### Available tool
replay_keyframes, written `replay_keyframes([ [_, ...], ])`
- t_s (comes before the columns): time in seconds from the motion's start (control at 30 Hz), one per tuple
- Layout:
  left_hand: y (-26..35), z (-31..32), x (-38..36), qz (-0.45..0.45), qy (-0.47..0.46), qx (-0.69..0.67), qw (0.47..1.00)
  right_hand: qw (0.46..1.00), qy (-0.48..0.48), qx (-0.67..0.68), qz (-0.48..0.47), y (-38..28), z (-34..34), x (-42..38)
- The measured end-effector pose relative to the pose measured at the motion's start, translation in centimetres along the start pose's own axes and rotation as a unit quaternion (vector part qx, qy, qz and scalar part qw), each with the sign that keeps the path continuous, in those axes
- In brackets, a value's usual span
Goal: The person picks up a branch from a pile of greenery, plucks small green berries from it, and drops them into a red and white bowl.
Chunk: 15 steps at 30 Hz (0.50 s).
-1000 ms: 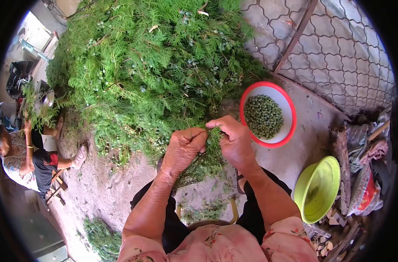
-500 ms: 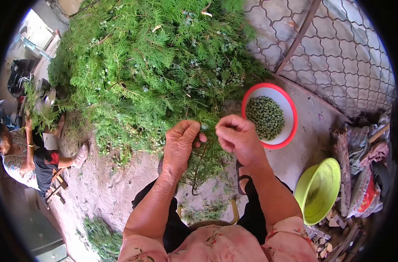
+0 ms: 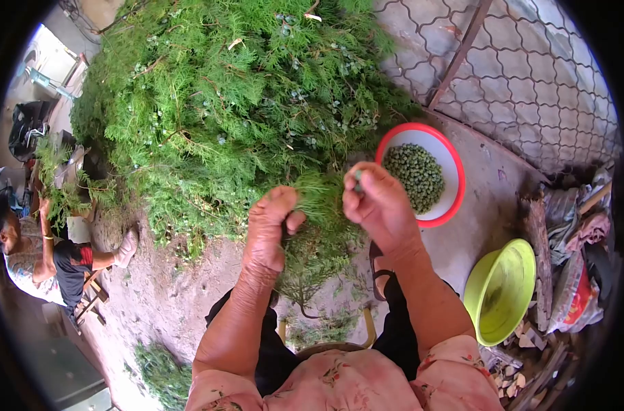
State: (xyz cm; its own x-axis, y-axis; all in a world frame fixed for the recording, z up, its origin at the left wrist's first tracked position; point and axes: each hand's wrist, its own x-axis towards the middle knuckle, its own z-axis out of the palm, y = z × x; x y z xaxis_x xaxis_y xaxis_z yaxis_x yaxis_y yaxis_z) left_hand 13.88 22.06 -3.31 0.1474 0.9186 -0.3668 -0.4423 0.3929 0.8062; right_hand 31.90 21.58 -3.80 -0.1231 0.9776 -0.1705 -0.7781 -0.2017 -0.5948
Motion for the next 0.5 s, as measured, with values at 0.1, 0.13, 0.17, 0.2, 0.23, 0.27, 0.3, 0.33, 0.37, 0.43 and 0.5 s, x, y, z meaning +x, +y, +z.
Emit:
replay_keyframes([
  [0.1, 0.7, -0.9, 0.1, 0.022, 0.069, -0.076, 0.994, 0.999, 0.020, 0.033, -0.008, -1.9, 0.2, -0.2],
  [0.13, 0.8, -0.8, 0.0, 0.024, 0.069, -0.075, 0.995, 0.998, 0.013, 0.064, -0.014, -2.0, -0.1, -0.2],
  [0.17, 1.0, -0.7, -0.1, 0.046, 0.108, -0.081, 0.990, 0.997, 0.039, 0.061, -0.005, -1.5, -0.6, -0.2],
  [0.2, 1.2, -0.7, -0.1, 0.069, 0.146, -0.086, 0.983, 0.997, 0.037, 0.062, -0.006, -0.9, -1.1, -0.2],
  [0.23, 1.1, -1.2, 0.1, 0.083, 0.126, -0.083, 0.985, 0.996, 0.046, -0.040, 0.062, -0.2, -1.6, -0.4],
  [0.27, 1.1, -1.4, 0.1, 0.085, 0.125, -0.082, 0.985, 0.980, 0.054, -0.143, 0.128, 0.1, -1.9, -0.6],
  [0.3, 1.0, -1.5, 0.1, 0.092, 0.112, -0.077, 0.986, 0.968, 0.083, -0.193, 0.136, 0.7, -0.1, -0.9],
  [0.33, 0.9, -1.5, 0.1, 0.098, 0.098, -0.072, 0.988, 0.968, 0.083, -0.193, 0.135, 1.4, 0.3, -1.0],
  [0.37, 0.9, -1.5, -0.1, 0.097, 0.097, -0.072, 0.988, 0.967, 0.053, -0.168, 0.183, 2.0, 0.5, -1.3],
  [0.43, 1.0, -1.5, -0.6, 0.081, -0.021, -0.025, 0.996, 0.963, 0.023, -0.143, 0.229, 2.7, 1.1, -1.4],
  [0.5, 1.1, -1.2, -1.0, 0.064, -0.105, 0.023, 0.992, 0.977, 0.071, -0.104, 0.175, 3.0, 1.8, -1.5],
])
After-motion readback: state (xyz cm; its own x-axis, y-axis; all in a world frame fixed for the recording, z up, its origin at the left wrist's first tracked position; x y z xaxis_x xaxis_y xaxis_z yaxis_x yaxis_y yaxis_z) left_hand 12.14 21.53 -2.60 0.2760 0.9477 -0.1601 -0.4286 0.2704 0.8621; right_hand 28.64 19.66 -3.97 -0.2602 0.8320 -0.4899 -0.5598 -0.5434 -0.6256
